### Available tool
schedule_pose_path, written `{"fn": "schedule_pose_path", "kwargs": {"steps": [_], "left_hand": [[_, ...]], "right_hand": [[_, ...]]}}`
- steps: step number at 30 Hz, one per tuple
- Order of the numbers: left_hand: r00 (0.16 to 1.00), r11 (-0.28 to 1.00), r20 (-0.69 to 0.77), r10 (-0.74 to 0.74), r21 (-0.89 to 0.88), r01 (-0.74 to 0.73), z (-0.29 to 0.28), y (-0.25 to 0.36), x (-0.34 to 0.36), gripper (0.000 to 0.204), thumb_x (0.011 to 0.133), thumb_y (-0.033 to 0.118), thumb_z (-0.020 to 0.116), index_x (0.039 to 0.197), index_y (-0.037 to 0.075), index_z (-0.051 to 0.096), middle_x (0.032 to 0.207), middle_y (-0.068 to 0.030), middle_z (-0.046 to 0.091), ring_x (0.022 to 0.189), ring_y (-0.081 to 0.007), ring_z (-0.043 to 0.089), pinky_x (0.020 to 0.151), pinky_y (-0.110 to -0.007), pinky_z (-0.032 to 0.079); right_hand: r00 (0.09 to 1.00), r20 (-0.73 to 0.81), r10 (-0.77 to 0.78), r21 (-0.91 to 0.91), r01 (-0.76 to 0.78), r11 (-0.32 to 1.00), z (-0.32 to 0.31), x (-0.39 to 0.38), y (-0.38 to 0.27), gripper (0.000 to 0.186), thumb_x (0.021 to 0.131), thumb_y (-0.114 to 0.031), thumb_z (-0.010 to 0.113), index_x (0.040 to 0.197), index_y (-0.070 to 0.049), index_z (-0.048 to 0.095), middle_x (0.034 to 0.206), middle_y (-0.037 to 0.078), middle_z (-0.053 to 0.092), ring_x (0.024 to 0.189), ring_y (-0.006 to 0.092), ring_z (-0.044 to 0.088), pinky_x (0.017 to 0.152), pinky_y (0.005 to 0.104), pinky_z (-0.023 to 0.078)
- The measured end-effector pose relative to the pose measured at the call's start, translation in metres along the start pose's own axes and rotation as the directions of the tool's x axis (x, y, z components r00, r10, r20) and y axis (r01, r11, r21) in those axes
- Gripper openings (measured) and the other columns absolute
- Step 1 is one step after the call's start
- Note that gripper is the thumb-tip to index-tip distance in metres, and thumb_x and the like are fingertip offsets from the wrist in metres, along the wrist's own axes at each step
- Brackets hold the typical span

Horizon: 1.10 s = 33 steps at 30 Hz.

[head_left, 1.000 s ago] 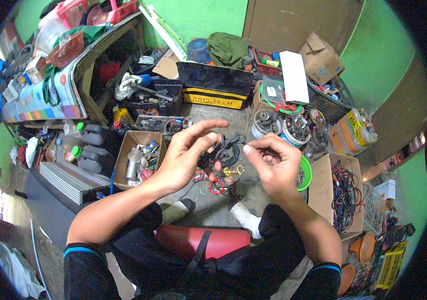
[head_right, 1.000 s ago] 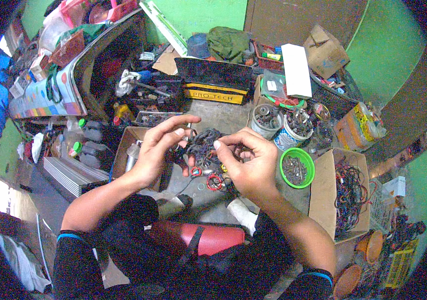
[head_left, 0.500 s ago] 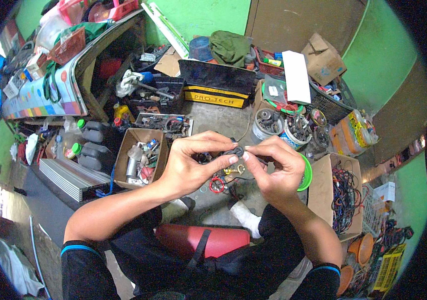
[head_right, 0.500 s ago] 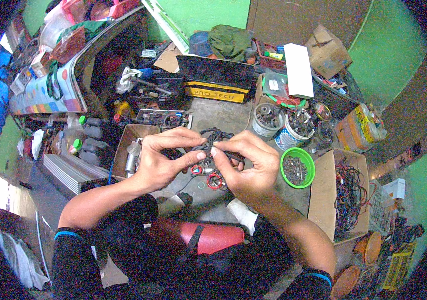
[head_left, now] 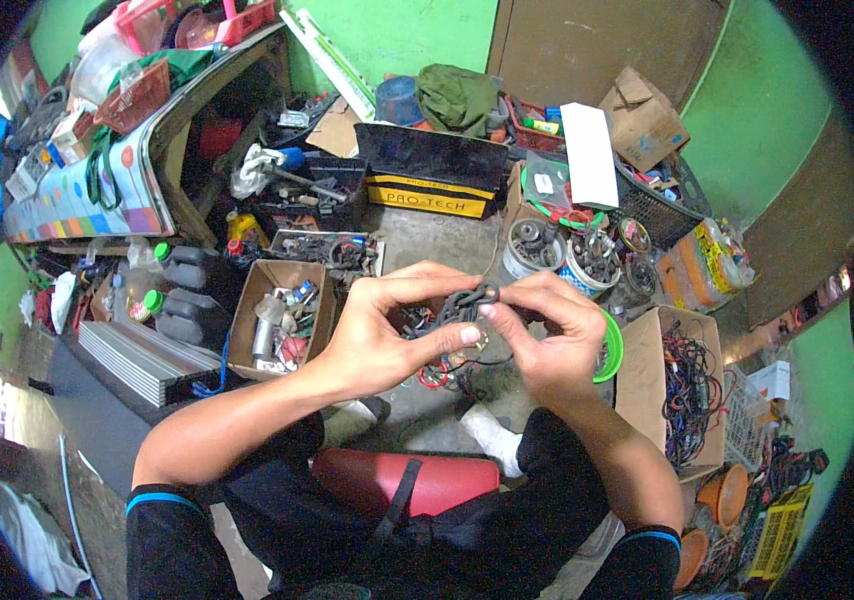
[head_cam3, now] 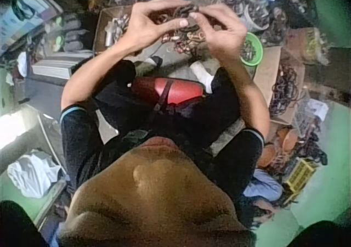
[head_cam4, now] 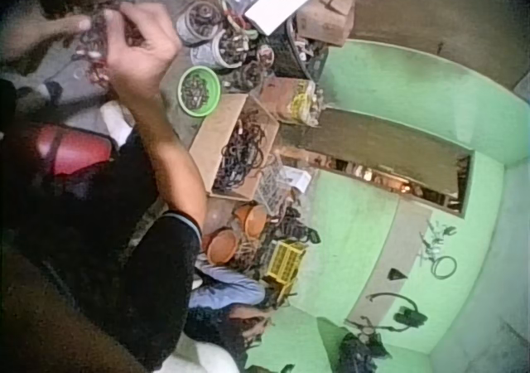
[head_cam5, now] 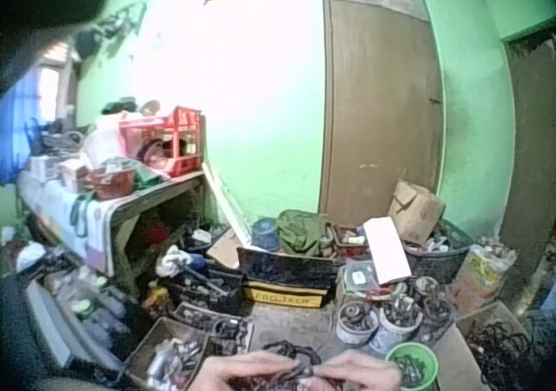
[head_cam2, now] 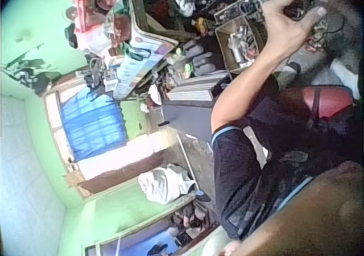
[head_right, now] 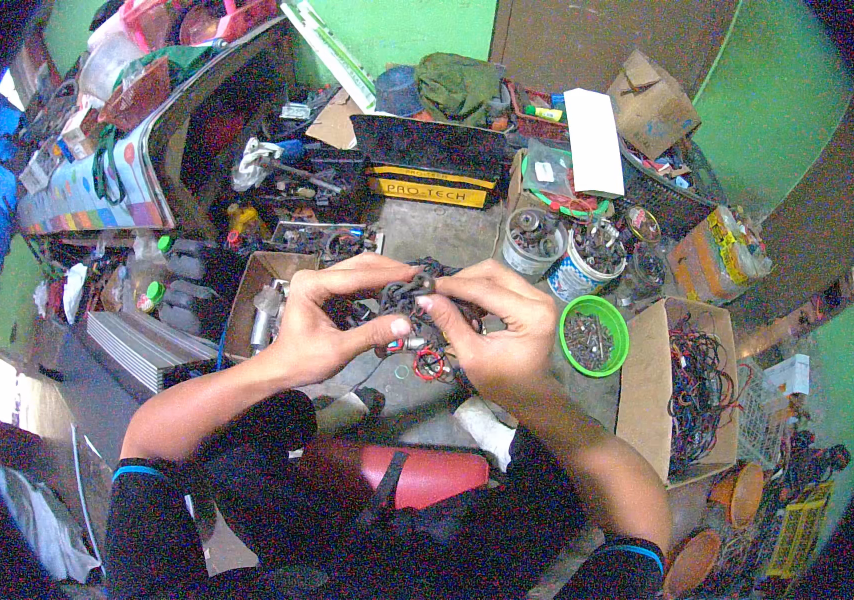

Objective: The person sits on the floor in a cluttered workshop and handles various electronic components. They connect wires to a black power adapter, test connections, and manipulate small circuit parts and connectors with their hands.

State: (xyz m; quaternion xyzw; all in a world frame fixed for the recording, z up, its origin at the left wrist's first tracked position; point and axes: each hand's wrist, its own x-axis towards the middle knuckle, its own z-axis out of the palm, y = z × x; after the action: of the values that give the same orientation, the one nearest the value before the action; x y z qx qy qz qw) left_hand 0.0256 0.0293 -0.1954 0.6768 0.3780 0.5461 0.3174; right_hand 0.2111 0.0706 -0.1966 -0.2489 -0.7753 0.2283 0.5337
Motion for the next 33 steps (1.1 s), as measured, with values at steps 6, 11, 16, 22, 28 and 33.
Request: {"fn": "schedule_pose_path", "kwargs": {"steps": [6, 11, 16, 22, 28, 33], "left_hand": [[0.943, 0.911, -0.023, -0.332, -0.266, 0.315, -0.004, 0.006, -0.001, 0.021, 0.087, 0.011, 0.066, 0.104, -0.002, 0.064, 0.081, -0.0036, 0.064, 0.068, -0.0046, 0.057, 0.058, -0.021, 0.048], [0.985, 0.985, -0.096, -0.146, -0.108, 0.135, -0.001, -0.006, -0.003, 0.016, 0.084, 0.008, 0.068, 0.096, -0.002, 0.067, 0.082, -0.0044, 0.065, 0.067, -0.0044, 0.055, 0.056, -0.021, 0.045], [0.988, 0.99, -0.078, -0.132, -0.067, 0.127, 0.002, -0.006, -0.002, 0.015, 0.082, 0.008, 0.069, 0.092, -0.003, 0.068, 0.084, -0.0053, 0.065, 0.068, -0.0053, 0.056, 0.057, -0.021, 0.045], [0.975, 0.983, -0.171, -0.144, -0.136, 0.122, -0.005, 0.0, -0.001, 0.015, 0.082, 0.005, 0.068, 0.093, -0.005, 0.067, 0.089, -0.0066, 0.065, 0.068, -0.0073, 0.058, 0.056, -0.021, 0.046], [0.995, 0.997, -0.097, -0.019, 0.07, 0.026, -0.009, -0.002, 0.0, 0.015, 0.08, 0.007, 0.07, 0.091, -0.003, 0.068, 0.087, -0.0089, 0.067, 0.079, -0.0117, 0.061, 0.07, -0.025, 0.048], [0.996, 0.999, -0.079, -0.038, 0.016, 0.04, -0.004, -0.004, -0.001, 0.015, 0.079, 0.007, 0.07, 0.09, -0.003, 0.068, 0.087, -0.0108, 0.067, 0.081, -0.0135, 0.062, 0.072, -0.026, 0.048]], "right_hand": [[0.975, -0.003, 0.22, 0.093, -0.219, 0.971, 0.0, 0.001, -0.006, 0.013, 0.075, 0.0, 0.072, 0.087, 0.002, 0.068, 0.08, 0.008, 0.064, 0.071, 0.012, 0.06, 0.063, 0.0233, 0.047], [0.978, 0.007, 0.207, 0.095, -0.206, 0.974, 0.003, 0.001, -0.005, 0.01, 0.076, -0.001, 0.072, 0.084, 0.001, 0.067, 0.079, 0.008, 0.065, 0.071, 0.0128, 0.061, 0.063, 0.0248, 0.047], [0.994, 0.04, 0.098, 0.051, -0.1, 0.994, 0.003, 0.001, 0.0, 0.011, 0.077, -0.002, 0.072, 0.086, 0.001, 0.067, 0.079, 0.008, 0.065, 0.074, 0.0132, 0.061, 0.065, 0.0259, 0.048], [0.909, 0.096, 0.406, 0.289, -0.416, 0.862, 0.006, -0.002, -0.003, 0.011, 0.08, -0.006, 0.07, 0.089, 0.0, 0.066, 0.081, 0.007, 0.066, 0.074, 0.0129, 0.061, 0.067, 0.0267, 0.049], [0.969, 0.08, 0.232, 0.113, -0.24, 0.964, 0.003, -0.004, 0.004, 0.012, 0.079, -0.005, 0.071, 0.089, 0.0, 0.067, 0.08, 0.007, 0.065, 0.073, 0.0122, 0.061, 0.065, 0.0255, 0.048], [0.969, 0.062, 0.239, 0.152, -0.246, 0.957, 0.007, -0.003, 0.001, 0.013, 0.078, -0.004, 0.071, 0.09, 0.0, 0.067, 0.08, 0.007, 0.065, 0.074, 0.0123, 0.061, 0.066, 0.0255, 0.049]]}}
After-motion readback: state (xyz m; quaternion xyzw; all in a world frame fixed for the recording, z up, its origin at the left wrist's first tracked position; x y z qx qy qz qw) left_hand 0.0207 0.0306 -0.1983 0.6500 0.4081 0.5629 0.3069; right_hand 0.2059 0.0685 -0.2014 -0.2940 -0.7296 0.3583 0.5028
